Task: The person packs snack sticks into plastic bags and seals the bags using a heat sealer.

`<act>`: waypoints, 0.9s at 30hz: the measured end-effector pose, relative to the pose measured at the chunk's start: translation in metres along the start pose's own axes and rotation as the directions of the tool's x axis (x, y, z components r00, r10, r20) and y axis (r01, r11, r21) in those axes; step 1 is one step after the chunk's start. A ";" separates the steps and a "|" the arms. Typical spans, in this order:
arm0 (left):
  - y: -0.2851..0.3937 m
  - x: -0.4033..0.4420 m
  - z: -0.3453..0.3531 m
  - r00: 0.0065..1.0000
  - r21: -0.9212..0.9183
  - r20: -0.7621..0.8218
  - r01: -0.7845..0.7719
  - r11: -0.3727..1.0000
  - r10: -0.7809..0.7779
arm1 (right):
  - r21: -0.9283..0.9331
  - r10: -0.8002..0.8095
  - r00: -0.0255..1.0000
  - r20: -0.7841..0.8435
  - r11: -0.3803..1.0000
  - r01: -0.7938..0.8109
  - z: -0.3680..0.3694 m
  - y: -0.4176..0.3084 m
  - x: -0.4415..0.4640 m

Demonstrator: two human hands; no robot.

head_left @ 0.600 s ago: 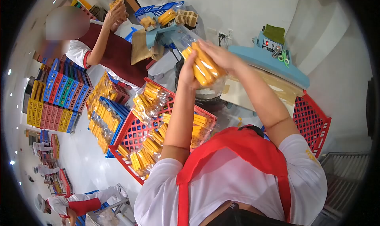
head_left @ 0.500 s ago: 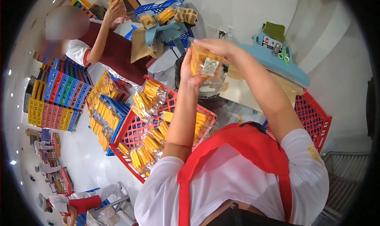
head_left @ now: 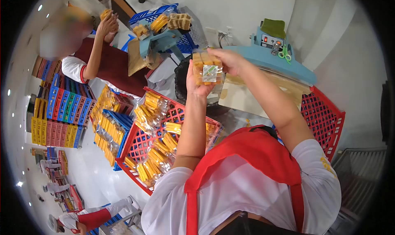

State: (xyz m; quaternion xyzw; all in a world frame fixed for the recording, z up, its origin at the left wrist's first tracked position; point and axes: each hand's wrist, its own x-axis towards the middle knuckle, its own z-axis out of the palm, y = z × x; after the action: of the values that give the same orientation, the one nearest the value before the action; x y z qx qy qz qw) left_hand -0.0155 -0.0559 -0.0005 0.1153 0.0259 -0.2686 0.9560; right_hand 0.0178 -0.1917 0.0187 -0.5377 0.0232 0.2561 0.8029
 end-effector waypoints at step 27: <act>-0.002 -0.010 -0.047 0.968 -0.087 0.250 -0.002 0.996 0.024 | 0.178 -0.067 0.998 -0.004 0.982 0.067 0.010 0.037 0.010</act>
State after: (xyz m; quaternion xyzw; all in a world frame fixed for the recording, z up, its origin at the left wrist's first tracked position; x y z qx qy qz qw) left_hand -0.0241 -0.0413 -0.0458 0.0393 -0.0845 -0.2733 0.9574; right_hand 0.0076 -0.1686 -0.0118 -0.4641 0.0272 0.2261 0.8560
